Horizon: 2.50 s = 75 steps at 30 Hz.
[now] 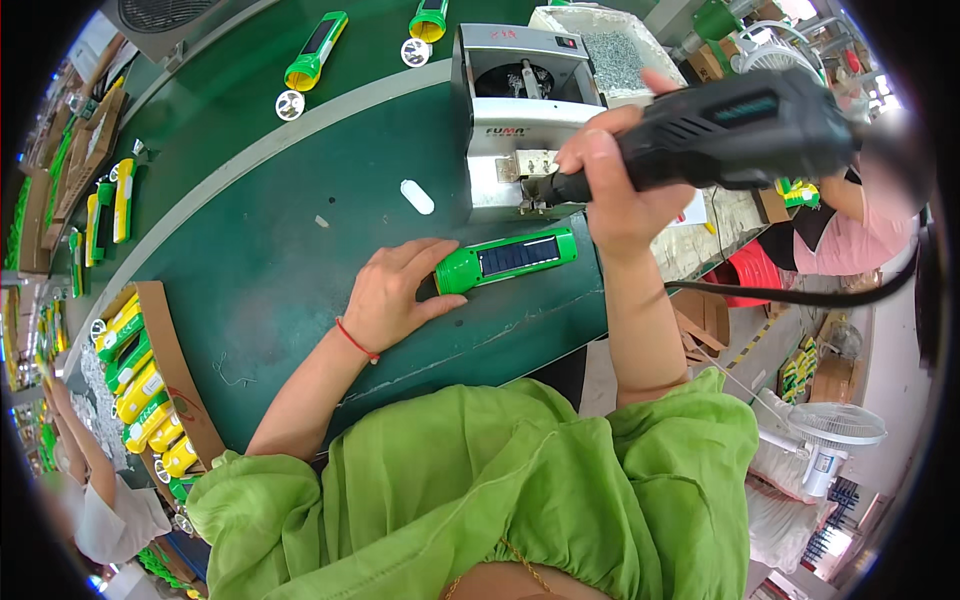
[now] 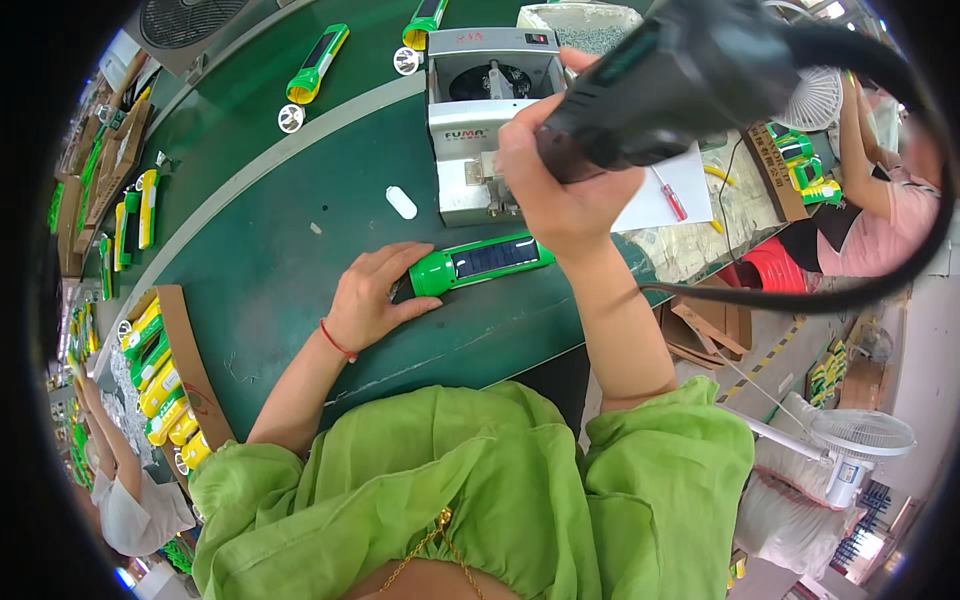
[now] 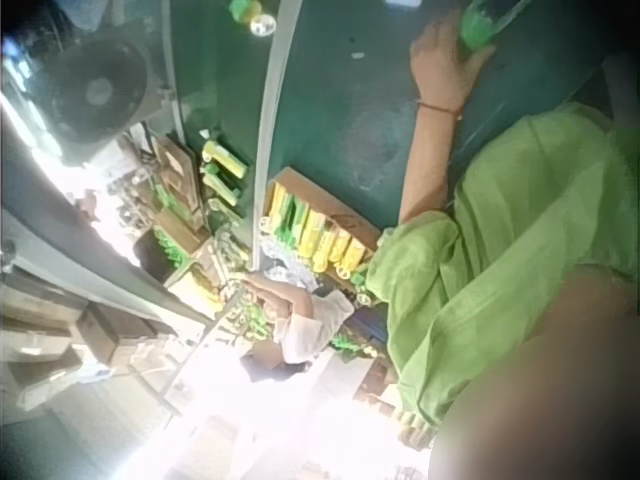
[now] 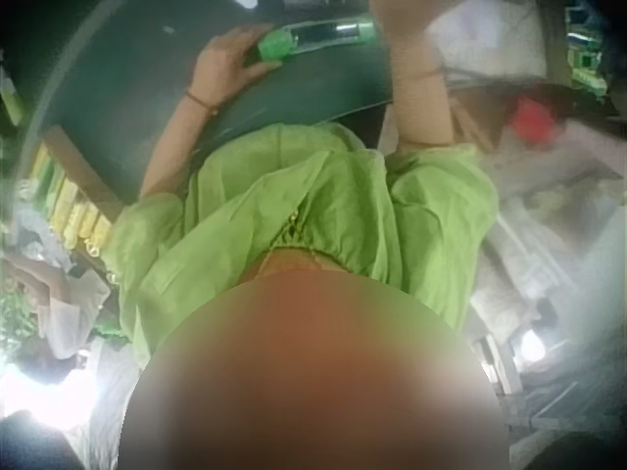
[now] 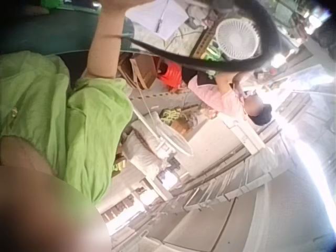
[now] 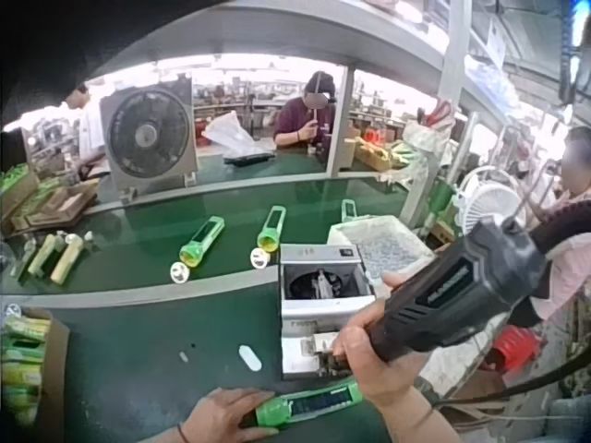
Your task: The person assembles solar-powered flashlights by attaching solar panel components to flashlight casings using an electric screwdriver.
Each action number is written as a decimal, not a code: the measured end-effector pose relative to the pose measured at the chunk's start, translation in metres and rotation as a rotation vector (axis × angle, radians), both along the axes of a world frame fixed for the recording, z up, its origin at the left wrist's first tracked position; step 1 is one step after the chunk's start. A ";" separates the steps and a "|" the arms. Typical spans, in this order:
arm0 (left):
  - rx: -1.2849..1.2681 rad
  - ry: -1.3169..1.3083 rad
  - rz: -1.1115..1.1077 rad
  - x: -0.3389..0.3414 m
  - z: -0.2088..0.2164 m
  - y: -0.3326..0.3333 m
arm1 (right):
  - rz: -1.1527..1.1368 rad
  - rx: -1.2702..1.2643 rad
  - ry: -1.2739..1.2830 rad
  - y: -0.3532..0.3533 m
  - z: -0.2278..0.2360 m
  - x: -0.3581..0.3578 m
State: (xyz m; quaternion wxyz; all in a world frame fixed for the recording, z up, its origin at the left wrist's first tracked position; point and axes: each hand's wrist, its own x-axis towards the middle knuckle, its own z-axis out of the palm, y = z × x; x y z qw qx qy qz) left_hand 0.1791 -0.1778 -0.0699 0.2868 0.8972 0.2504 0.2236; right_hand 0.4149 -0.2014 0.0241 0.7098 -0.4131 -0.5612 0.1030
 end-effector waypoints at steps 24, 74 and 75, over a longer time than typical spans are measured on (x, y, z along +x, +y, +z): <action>-0.078 -0.061 0.044 0.023 -0.017 -0.009 | 0.128 -0.197 0.135 -0.008 -0.035 -0.033; -0.088 -0.200 0.204 0.034 -0.028 -0.013 | 0.068 -0.189 0.193 -0.006 -0.056 -0.041; -0.100 -0.199 0.214 0.034 -0.029 -0.014 | 0.069 -0.189 0.193 -0.005 -0.059 -0.042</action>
